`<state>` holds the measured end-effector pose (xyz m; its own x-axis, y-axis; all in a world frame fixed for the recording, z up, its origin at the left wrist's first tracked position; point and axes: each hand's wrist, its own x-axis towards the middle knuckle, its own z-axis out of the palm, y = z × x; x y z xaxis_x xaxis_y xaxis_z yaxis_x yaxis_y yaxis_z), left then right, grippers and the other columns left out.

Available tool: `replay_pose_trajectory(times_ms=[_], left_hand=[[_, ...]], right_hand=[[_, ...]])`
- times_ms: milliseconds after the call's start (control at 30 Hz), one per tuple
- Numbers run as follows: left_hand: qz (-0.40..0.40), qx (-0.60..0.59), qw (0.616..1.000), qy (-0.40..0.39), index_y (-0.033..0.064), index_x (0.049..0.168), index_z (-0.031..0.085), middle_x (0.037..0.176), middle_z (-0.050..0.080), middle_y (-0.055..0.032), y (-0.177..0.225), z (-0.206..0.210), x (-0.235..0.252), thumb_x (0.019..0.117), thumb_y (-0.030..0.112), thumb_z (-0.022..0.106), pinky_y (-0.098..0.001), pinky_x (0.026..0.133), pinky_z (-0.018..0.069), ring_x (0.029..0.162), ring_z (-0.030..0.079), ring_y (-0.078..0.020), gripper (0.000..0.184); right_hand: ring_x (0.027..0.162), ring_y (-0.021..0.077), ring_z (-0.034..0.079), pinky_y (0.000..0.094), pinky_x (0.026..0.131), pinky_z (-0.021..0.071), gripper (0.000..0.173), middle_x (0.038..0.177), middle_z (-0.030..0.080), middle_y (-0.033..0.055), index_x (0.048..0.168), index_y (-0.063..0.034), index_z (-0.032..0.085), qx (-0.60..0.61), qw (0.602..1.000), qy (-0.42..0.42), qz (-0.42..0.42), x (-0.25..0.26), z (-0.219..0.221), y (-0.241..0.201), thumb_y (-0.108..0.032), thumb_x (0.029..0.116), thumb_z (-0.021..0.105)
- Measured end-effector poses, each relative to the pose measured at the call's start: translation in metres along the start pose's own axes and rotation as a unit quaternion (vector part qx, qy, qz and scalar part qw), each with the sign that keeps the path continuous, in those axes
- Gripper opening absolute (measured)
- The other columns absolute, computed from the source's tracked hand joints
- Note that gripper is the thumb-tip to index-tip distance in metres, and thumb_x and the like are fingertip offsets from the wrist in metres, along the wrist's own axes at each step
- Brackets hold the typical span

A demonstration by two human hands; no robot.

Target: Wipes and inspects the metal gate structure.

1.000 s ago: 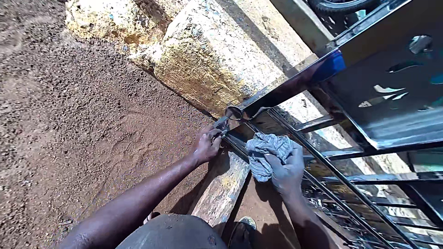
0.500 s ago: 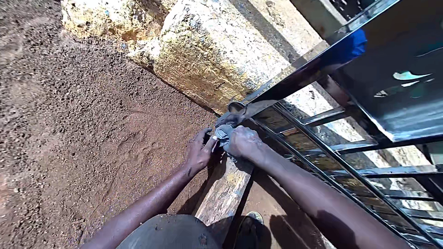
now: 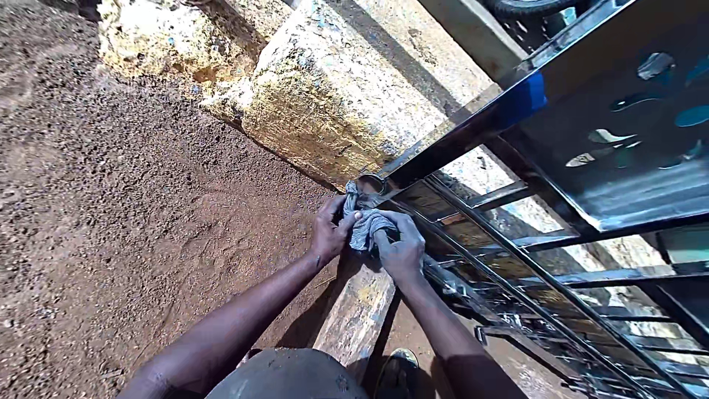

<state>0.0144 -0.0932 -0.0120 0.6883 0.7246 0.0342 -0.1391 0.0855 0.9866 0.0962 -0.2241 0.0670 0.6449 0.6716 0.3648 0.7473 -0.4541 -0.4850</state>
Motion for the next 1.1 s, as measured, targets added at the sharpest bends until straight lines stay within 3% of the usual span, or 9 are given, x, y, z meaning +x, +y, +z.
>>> replay_pose_trajectory(times_ms=[100, 233, 433, 600, 700, 833, 933, 1033, 1100], left_hand=[[0.105, 0.029, 0.994, -0.008, -0.0009, 0.116, 0.073, 0.121, 0.071, -0.0140, -0.030, 0.003, 0.026, 0.0909, 0.015, 0.075, -0.0386, 0.098, 0.0567, 0.108, 0.070, -0.0178, 0.030], [0.062, 0.000, 0.998, 0.015, 0.0001, 0.115, 0.072, 0.119, 0.070, -0.0122, -0.037, 0.008, 0.025, 0.0889, 0.015, 0.079, -0.0345, 0.090, 0.0607, 0.099, 0.071, -0.0157, 0.031], [0.056, -0.012, 0.995, 0.081, 0.0022, 0.099, 0.071, 0.105, 0.069, -0.0089, -0.009, 0.027, 0.027, 0.0808, 0.024, 0.087, -0.0324, 0.088, 0.0571, 0.096, 0.067, -0.0149, 0.033], [0.054, -0.027, 0.998, 0.004, 0.0010, 0.103, 0.072, 0.111, 0.072, -0.0106, -0.026, 0.007, 0.033, 0.0799, 0.016, 0.085, -0.0324, 0.082, 0.0611, 0.095, 0.071, -0.0142, 0.031], [0.010, 0.019, 1.000, 0.004, 0.0027, 0.103, 0.075, 0.103, 0.075, -0.0091, -0.042, -0.006, 0.024, 0.0827, 0.016, 0.082, -0.0374, 0.083, 0.0616, 0.091, 0.072, -0.0150, 0.025], [-0.116, 0.075, 0.989, 0.055, 0.0004, 0.101, 0.075, 0.092, 0.075, -0.0120, -0.048, -0.013, 0.002, 0.0891, 0.005, 0.072, -0.0461, 0.084, 0.0582, 0.085, 0.072, -0.0200, 0.013], [-0.150, -0.011, 0.981, 0.123, 0.0023, 0.105, 0.070, 0.086, 0.072, -0.0070, -0.026, -0.003, 0.004, 0.0939, 0.016, 0.075, -0.0359, 0.075, 0.0578, 0.075, 0.068, -0.0138, 0.018], [-0.046, -0.086, 0.991, 0.096, 0.0002, 0.116, 0.069, 0.103, 0.075, -0.0077, -0.006, 0.003, 0.000, 0.0988, 0.008, 0.066, -0.0310, 0.084, 0.0602, 0.089, 0.072, -0.0115, 0.019], [0.060, -0.044, 0.997, -0.008, 0.0005, 0.134, 0.063, 0.138, 0.065, -0.0117, -0.011, -0.002, -0.008, 0.1003, 0.007, 0.059, -0.0383, 0.105, 0.0535, 0.124, 0.064, -0.0182, 0.034]], right_hand=[[0.109, 0.0288, 0.066, 0.0424, 0.096, 0.0553, 0.034, 0.115, 0.068, 0.0199, 0.113, 0.0046, 0.070, 0.000, 0.998, 0.068, -0.010, -0.014, 0.032, 0.020, -0.012, 0.0828, 0.070], [0.107, 0.0270, 0.064, 0.0432, 0.095, 0.0522, 0.036, 0.112, 0.069, 0.0131, 0.112, -0.0047, 0.070, -0.067, 0.991, 0.104, -0.051, -0.024, 0.061, 0.067, -0.033, 0.0912, 0.061], [0.105, 0.0334, 0.064, 0.0474, 0.093, 0.0521, 0.035, 0.110, 0.068, 0.0186, 0.112, 0.0010, 0.067, -0.113, 0.986, 0.115, -0.040, -0.023, 0.065, 0.068, -0.020, 0.0850, 0.060], [0.109, 0.0429, 0.063, 0.0524, 0.096, 0.0497, 0.035, 0.112, 0.067, 0.0296, 0.109, 0.0126, 0.067, -0.091, 0.995, 0.022, 0.047, -0.007, 0.035, -0.007, -0.012, 0.0855, 0.058], [0.098, 0.0338, 0.065, 0.0457, 0.089, 0.0518, 0.035, 0.102, 0.070, 0.0190, 0.105, 0.0012, 0.071, -0.089, 0.989, 0.111, -0.044, -0.012, 0.055, 0.029, -0.027, 0.0917, 0.056], [0.099, 0.0330, 0.066, 0.0464, 0.090, 0.0525, 0.035, 0.103, 0.071, 0.0180, 0.106, 0.0002, 0.073, -0.068, 0.993, 0.091, -0.036, -0.010, 0.050, 0.029, -0.028, 0.0931, 0.056], [0.100, 0.0322, 0.067, 0.0461, 0.092, 0.0522, 0.035, 0.104, 0.071, 0.0186, 0.106, 0.0017, 0.074, -0.046, 0.995, 0.085, -0.033, -0.011, 0.046, 0.029, -0.026, 0.0937, 0.056], [0.105, 0.0319, 0.068, 0.0480, 0.095, 0.0528, 0.034, 0.111, 0.072, 0.0197, 0.112, 0.0035, 0.071, -0.012, 0.996, 0.089, -0.002, -0.012, 0.045, 0.027, -0.023, 0.0943, 0.059], [0.103, 0.0263, 0.070, 0.0461, 0.093, 0.0562, 0.035, 0.113, 0.072, 0.0181, 0.119, 0.0027, 0.067, 0.021, 0.995, 0.093, 0.042, -0.014, 0.044, 0.023, -0.023, 0.0953, 0.061]])
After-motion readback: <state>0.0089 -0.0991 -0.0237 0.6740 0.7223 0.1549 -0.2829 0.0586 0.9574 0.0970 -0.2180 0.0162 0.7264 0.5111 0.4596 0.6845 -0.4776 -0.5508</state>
